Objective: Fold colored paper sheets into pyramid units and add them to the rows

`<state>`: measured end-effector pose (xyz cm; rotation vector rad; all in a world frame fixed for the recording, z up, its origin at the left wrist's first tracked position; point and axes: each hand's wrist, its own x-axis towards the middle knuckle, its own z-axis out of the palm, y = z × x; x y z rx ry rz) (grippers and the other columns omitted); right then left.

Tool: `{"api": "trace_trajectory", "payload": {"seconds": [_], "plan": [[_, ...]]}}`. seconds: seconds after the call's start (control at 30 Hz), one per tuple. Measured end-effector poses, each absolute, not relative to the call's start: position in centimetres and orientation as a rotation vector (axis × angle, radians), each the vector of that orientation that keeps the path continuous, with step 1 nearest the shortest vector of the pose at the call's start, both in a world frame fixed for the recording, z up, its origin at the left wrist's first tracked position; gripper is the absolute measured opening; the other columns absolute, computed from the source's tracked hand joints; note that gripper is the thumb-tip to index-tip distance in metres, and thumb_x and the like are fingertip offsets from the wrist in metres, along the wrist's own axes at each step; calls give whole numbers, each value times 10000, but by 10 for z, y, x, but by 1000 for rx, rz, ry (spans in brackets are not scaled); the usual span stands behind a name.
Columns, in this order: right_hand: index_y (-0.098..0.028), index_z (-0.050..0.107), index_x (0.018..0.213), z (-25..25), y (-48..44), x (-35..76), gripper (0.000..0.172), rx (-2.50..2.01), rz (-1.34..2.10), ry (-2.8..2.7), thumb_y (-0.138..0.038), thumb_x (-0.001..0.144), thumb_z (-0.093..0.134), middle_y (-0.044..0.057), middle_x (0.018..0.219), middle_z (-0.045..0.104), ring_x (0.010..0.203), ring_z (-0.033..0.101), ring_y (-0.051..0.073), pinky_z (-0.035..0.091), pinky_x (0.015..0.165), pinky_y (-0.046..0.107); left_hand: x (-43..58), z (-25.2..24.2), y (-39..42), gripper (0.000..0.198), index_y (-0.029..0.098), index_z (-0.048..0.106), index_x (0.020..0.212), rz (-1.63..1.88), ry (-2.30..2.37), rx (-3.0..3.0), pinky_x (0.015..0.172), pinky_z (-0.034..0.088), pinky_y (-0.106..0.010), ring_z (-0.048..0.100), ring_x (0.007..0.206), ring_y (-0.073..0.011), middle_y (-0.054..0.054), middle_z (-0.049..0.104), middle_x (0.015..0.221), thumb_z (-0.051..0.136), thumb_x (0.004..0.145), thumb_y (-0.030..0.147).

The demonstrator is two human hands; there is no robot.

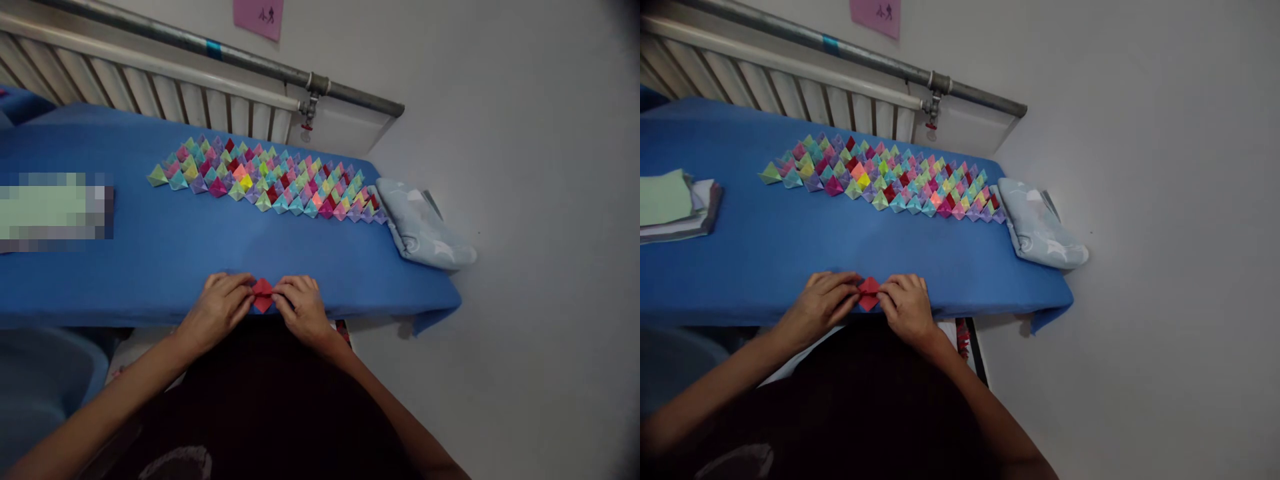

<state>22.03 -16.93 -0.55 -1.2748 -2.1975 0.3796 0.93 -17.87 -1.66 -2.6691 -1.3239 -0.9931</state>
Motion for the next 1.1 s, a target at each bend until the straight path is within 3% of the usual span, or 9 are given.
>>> {"api": "trace_trajectory", "payload": {"seconds": [0.63,1.1], "plan": [[-202,617,737,0,-164,208,147,-1460,453,-2051,-185,883,612,70,1070,686,1005,586,214,405,888,379,15,-16,-169,295,180,653,809,-964,-1643,-2613,818,449,-412,611,957,-248,-98,695,1034,465,979,328],[-204,586,725,3,-162,205,163,-1507,426,-2094,-173,882,554,77,1075,682,988,565,224,406,872,390,17,-19,-163,281,182,634,738,-911,-1697,-2573,788,451,-400,592,950,-247,-100,687,1047,517,940,338]]}}
